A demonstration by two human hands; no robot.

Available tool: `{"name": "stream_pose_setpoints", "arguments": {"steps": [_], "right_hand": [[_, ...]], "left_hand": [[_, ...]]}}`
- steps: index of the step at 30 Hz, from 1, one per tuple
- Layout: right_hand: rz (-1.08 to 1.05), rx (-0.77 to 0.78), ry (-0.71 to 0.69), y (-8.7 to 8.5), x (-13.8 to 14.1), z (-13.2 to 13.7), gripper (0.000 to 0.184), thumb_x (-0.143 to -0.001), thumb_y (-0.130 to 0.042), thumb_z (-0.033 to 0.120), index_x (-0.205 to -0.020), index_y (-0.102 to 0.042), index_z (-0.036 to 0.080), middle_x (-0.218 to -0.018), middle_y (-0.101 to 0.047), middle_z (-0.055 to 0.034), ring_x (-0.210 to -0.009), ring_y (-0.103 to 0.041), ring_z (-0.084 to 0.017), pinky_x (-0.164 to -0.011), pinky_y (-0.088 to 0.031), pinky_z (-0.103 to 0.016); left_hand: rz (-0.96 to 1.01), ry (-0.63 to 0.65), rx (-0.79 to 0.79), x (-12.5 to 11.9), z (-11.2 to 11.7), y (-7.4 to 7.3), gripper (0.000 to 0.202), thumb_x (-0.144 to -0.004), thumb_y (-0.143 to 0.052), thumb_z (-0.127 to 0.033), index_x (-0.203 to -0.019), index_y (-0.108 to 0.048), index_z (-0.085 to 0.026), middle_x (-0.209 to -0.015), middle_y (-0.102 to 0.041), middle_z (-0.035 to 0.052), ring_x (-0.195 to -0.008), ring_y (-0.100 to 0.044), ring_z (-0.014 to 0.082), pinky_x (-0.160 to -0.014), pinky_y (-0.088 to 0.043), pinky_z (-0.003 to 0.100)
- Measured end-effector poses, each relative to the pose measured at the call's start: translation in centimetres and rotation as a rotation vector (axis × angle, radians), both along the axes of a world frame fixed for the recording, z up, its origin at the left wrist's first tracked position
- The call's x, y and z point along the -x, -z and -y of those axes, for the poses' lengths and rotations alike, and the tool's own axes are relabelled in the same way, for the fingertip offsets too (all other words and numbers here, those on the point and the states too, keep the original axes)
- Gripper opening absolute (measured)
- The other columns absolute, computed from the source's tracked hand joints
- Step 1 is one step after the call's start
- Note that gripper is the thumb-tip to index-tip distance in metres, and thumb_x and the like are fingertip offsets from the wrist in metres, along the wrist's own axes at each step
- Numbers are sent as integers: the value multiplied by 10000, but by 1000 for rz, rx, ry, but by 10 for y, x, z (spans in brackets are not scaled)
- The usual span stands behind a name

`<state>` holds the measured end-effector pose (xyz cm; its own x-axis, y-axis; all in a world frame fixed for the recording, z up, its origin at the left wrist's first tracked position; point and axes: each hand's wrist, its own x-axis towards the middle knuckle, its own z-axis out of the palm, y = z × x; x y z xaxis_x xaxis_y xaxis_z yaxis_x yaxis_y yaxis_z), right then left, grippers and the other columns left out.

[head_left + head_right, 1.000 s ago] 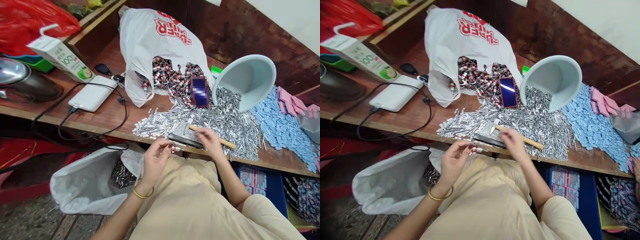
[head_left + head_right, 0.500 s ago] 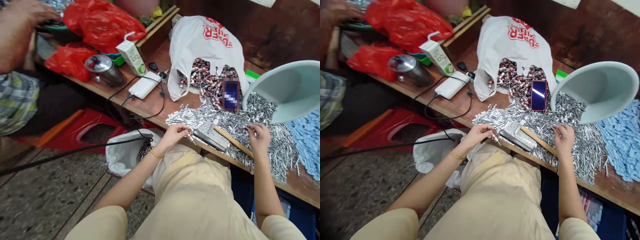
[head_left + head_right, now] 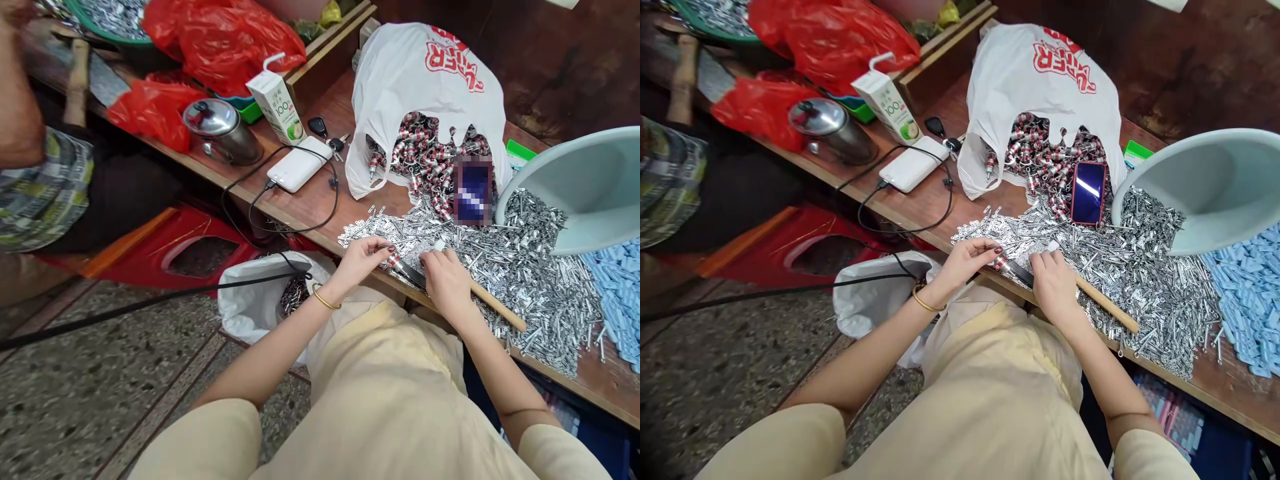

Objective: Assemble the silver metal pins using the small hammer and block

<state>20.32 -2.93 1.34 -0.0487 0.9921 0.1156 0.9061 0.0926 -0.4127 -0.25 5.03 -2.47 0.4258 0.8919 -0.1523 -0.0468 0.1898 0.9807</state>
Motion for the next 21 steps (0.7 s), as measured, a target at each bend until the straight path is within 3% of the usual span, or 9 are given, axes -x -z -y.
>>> {"name": "stream_pose_setpoints", "arguments": {"steps": [2,4,6,8,10,17,21], "right_hand": [[54,-81,39,1,6,3,236,-976,-474,149,-1006,-707,169,-1181,-701,-177,-1122,-588,-315,-958,-493,-486],[-128,-116,36,2,14,7,202,-975,-548,232,-1116,-685,186,-1273,-669,-165,-1156,-589,-303,-977,-507,-484],[-434,-80,54,3,23,11,230,-959,-608,318,-1158,-665,217,-1155,-709,-115,-1023,-653,-251,-871,-565,-414],[-696,-29,108,5,30,16,194,-941,-637,360,-1078,-685,231,-1009,-727,-71,-878,-680,-209,-741,-587,-344],[-824,-24,156,5,32,21,171,-923,-664,379,-994,-712,231,-987,-731,-69,-859,-689,-204,-706,-594,-327],[-736,-113,22,-19,20,28,158,-932,-674,317,-1054,-766,275,-1043,-756,-64,-969,-700,-217,-773,-607,-353],[-780,-75,-64,-26,13,30,108,-914,-713,304,-1000,-774,279,-1024,-756,-51,-973,-702,-209,-750,-601,-335]], "left_hand": [[-7,-104,-63,-6,12,-4,285,-796,-778,-416,-880,-747,-145,-852,-751,57,-796,-684,177,-780,-564,298],[-9,-198,-131,-14,27,-8,276,-829,-757,-427,-886,-751,-157,-896,-756,65,-847,-688,186,-808,-569,306],[7,-261,-198,-21,40,-12,255,-860,-735,-423,-883,-759,-170,-933,-758,73,-895,-690,192,-832,-570,313],[14,-281,-247,-24,50,-15,235,-875,-729,-414,-869,-771,-182,-931,-758,74,-900,-691,192,-818,-571,311],[-2,-263,-281,-22,55,-19,230,-876,-736,-416,-855,-785,-192,-898,-759,72,-859,-690,189,-770,-570,304],[-47,-140,-534,-3,50,-35,148,-889,-747,-349,-856,-826,-228,-848,-778,73,-821,-706,195,-812,-565,352],[7,-60,-693,3,45,-40,99,-891,-740,-274,-890,-838,-261,-824,-785,64,-851,-722,201,-829,-580,365]]}}
